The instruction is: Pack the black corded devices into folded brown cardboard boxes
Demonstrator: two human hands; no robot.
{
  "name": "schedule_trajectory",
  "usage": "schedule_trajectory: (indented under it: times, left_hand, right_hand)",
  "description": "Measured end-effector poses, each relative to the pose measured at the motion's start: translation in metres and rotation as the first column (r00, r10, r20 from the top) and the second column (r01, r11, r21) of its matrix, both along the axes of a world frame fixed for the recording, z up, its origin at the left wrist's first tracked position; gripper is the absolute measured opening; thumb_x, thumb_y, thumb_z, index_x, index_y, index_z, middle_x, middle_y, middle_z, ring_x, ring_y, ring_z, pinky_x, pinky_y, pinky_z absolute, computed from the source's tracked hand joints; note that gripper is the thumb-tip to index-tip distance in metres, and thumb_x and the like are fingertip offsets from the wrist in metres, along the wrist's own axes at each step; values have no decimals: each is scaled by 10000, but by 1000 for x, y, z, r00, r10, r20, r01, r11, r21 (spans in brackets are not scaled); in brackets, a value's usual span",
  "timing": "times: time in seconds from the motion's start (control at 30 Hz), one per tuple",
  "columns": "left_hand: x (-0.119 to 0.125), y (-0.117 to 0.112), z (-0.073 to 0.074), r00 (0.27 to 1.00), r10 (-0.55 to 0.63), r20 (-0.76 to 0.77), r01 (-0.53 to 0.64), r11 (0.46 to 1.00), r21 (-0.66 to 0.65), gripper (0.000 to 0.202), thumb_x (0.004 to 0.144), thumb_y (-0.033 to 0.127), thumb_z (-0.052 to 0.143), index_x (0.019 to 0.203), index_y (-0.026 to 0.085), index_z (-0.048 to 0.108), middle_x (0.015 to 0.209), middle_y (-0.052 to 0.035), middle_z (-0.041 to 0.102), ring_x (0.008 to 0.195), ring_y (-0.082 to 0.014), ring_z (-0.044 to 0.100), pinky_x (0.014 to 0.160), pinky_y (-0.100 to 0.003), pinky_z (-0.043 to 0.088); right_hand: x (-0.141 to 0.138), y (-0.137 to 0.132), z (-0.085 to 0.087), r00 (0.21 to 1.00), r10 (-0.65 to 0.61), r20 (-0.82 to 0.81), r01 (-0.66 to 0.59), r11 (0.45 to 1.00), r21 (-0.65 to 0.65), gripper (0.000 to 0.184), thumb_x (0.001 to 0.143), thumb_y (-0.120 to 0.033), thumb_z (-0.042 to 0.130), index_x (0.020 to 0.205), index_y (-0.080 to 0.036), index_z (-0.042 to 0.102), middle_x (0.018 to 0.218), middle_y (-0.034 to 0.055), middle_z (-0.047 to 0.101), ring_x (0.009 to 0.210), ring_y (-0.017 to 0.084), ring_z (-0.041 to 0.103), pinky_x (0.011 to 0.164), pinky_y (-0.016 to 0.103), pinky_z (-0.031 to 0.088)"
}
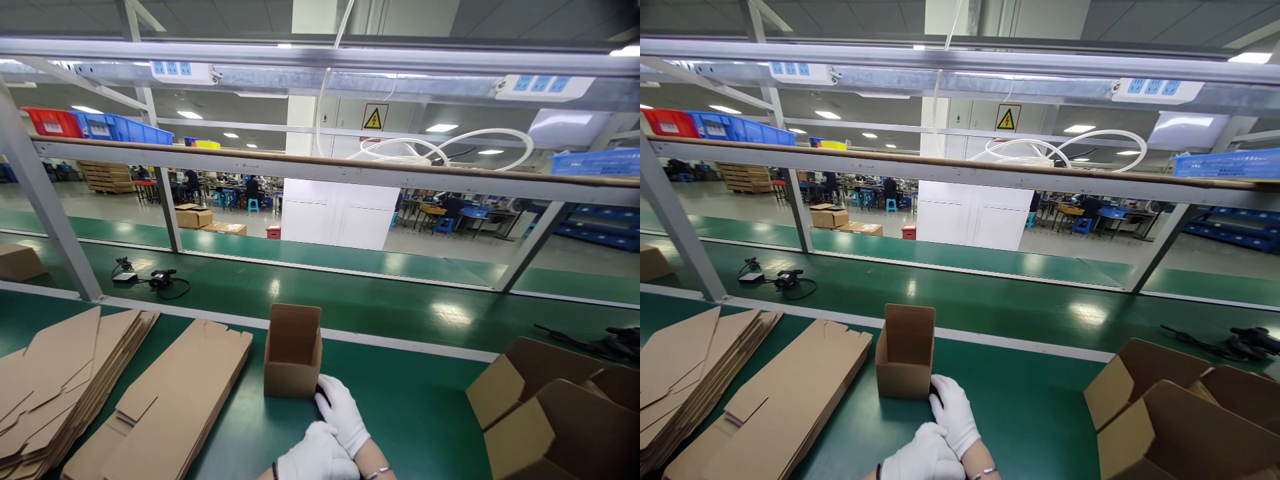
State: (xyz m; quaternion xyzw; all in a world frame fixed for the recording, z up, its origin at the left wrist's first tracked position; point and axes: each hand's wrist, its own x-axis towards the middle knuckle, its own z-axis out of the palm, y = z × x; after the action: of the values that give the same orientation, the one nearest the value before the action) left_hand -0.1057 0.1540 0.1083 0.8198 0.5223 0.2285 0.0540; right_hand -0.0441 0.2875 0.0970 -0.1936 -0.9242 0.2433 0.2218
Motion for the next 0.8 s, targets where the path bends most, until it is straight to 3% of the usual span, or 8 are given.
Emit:
schedule_trajectory:
  times: [0.47,0.8]
  left_hand:
    - [2,5,3,995,-67,-70,72,995,68,281,965,315,412,852,181,633,827,-8,702,733,-141,605,813,-279,395]
    - [3,5,1,997,-48,-57,52,997,60,293,981,303,386,952,193,655,888,-13,712,777,-152,615,803,-269,402]
  right_hand:
    - [0,-3,5,1000,-7,20,7,1000,-11,400,865,-214,440,1225,-193,610,1243,96,601,1141,228,553,1015,381,421]
    - [0,-2,2,1000,-8,11,8,1000,-14,396,866,-222,444,1224,-198,610,1236,94,606,1139,232,550,1012,389,422]
